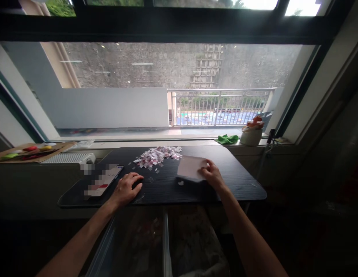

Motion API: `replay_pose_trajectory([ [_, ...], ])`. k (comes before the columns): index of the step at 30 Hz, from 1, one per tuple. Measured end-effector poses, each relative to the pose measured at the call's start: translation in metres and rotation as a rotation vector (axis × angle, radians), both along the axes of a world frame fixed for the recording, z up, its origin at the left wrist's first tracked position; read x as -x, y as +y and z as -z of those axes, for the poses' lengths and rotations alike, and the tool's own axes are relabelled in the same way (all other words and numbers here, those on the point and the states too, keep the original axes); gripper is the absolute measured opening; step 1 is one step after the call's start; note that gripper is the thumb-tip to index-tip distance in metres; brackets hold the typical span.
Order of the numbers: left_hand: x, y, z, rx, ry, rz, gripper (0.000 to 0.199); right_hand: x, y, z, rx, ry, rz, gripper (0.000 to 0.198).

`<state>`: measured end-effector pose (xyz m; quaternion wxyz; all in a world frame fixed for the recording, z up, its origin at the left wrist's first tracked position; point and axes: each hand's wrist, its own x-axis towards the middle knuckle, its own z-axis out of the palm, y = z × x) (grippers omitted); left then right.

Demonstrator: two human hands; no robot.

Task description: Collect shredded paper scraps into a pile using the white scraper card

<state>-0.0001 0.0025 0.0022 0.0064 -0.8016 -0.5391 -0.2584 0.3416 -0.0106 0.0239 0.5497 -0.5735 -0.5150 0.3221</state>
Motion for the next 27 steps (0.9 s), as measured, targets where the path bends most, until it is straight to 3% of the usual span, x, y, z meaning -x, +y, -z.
replay_pose_trajectory([
  [7, 0.001, -0.001, -0.002, 0.011, 0.010, -0.015, 0.026, 0.004, 0.005, 0.011, 0.013, -0.128, 0.108, 0.054],
  [16, 0.003, 0.000, -0.003, 0.009, 0.000, 0.008, 0.028, 0.002, 0.002, 0.011, -0.025, -0.105, 0.189, 0.050],
  [20, 0.001, -0.003, -0.007, -0.070, 0.030, 0.017, 0.025, 0.002, 0.000, 0.012, -0.027, -0.097, 0.238, 0.052],
  [23, -0.016, -0.013, -0.015, -0.160, 0.080, 0.107, 0.022, 0.004, -0.001, 0.012, -0.023, -0.114, 0.238, 0.050],
  [27, -0.063, -0.030, -0.027, -0.163, 0.141, 0.389, 0.025, 0.004, -0.002, 0.012, -0.011, -0.153, 0.292, 0.045],
])
